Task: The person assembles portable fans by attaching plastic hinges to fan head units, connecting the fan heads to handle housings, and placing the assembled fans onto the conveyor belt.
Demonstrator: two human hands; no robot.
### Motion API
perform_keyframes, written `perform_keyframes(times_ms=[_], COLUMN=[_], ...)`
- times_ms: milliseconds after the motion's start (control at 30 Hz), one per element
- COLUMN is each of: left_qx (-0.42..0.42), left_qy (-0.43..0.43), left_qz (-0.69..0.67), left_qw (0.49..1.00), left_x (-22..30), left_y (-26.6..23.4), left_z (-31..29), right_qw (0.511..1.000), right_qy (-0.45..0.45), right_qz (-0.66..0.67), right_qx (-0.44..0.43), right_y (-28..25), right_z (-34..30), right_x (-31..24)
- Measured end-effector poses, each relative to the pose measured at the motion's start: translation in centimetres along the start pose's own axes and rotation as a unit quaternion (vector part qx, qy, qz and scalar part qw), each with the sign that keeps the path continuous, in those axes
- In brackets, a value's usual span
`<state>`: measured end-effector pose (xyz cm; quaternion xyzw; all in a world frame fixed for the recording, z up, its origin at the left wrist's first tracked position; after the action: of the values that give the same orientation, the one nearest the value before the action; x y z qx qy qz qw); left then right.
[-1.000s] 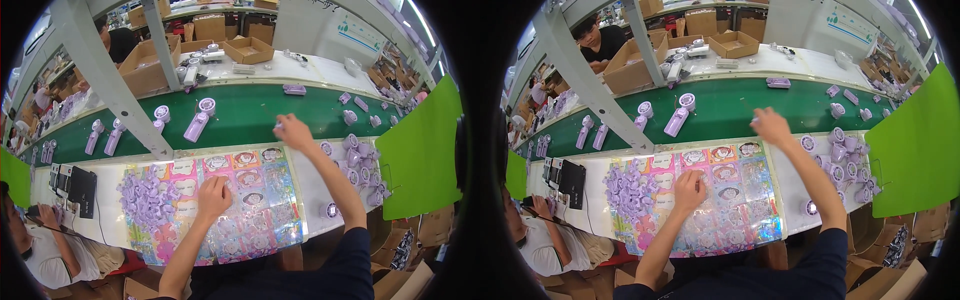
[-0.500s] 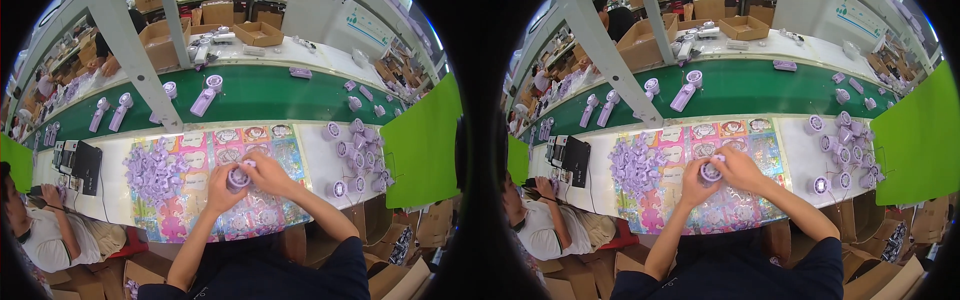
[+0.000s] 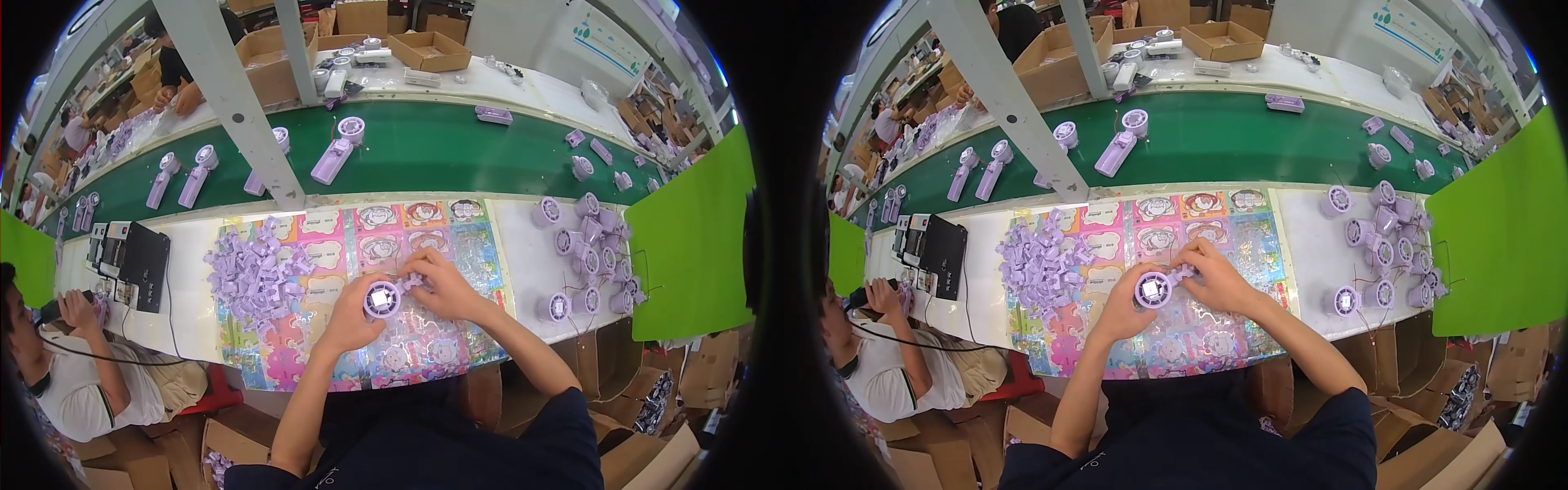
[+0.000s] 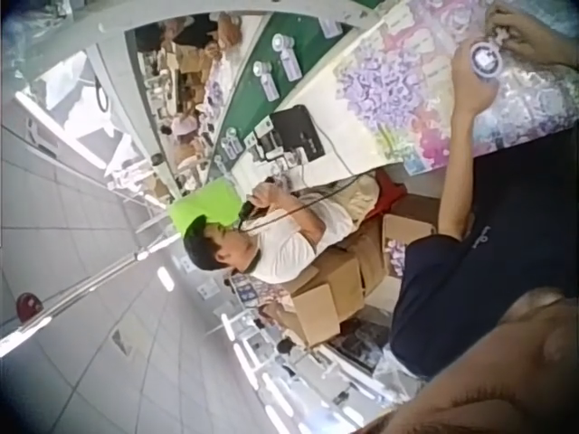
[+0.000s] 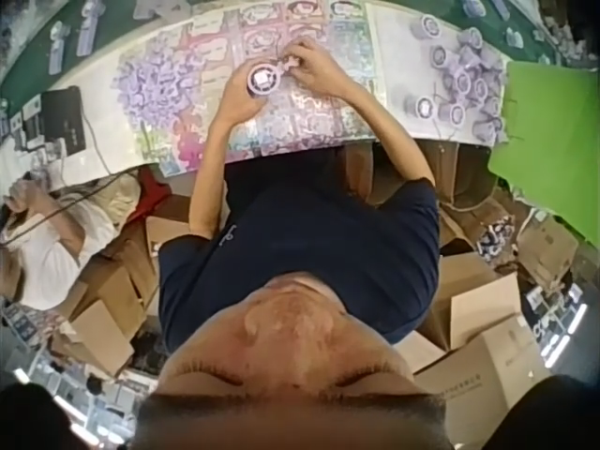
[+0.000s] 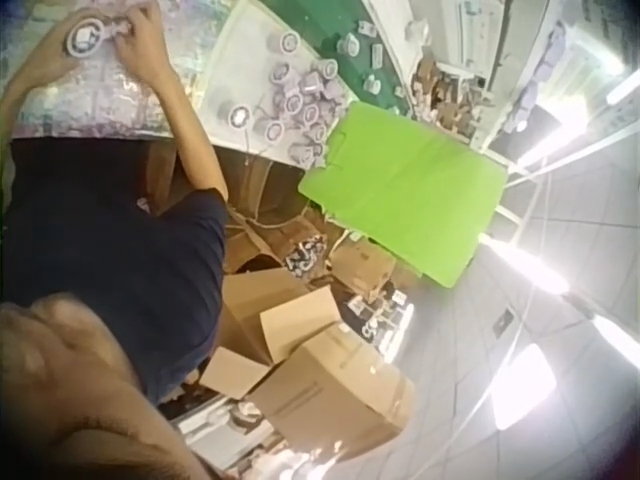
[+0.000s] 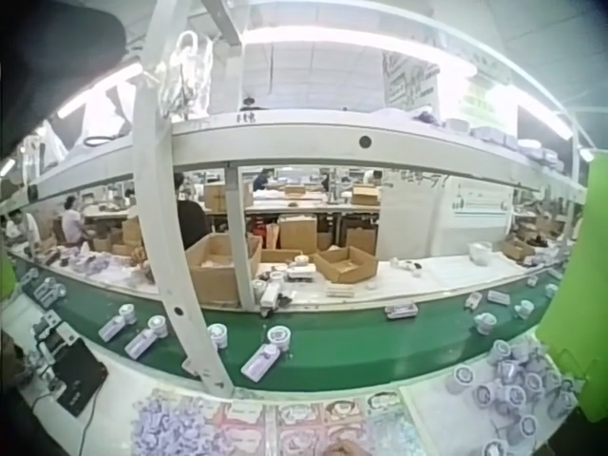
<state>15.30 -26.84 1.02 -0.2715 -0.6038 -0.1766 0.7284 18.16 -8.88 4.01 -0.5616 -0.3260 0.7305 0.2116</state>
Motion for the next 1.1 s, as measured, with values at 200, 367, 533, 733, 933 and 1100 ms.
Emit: perform_keyframes(times_ms=[200, 367, 533, 733, 933, 1100], left_qx=[-0.014, -0.016, -0.007, 0.007, 0.018, 0.016], left_qy=[0.014, 0.012, 0.015, 0.030, 0.042, 0.033], left_qz=[0.019, 0.018, 0.007, -0.015, -0.033, -0.049], left_qw=[1.000, 1.000, 1.000, 0.999, 0.998, 0.998], left_x=[0.2, 0.2, -0.4, -0.6, -0.6, -1.0], left_y=[0.2, 0.3, 0.4, 0.7, 0.4, 0.6], left_z=[0.3, 0.4, 0.3, 0.3, 0.1, 0.1], right_qw=[0.999, 0.994, 0.992, 0.990, 0.977, 0.945], right_qy=[-0.004, -0.004, 0.005, -0.003, 0.022, 0.083], right_qz=[0.041, 0.104, 0.116, 0.138, 0.213, 0.316], right_qx=[-0.016, -0.034, -0.039, 0.001, -0.024, -0.011], right_y=[0.3, 0.2, 0.4, 1.6, 2.2, 3.1], right_z=[-0.3, -0.3, -0.4, -1.1, -1.0, -1.3], right_x=[-0.5, 0.4, 0.2, 0.7, 0.9, 2.0])
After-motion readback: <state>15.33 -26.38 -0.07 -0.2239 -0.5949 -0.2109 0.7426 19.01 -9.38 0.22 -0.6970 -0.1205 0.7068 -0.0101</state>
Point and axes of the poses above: each hand's wrist, its own z-axis towards the middle knuckle, its own y-axis out of the palm, x = y × z, the point moved 6 cm from there along z, towards the middle knuckle, and after that the axes turned 10 degrees about -z, right-handed, at the moved point
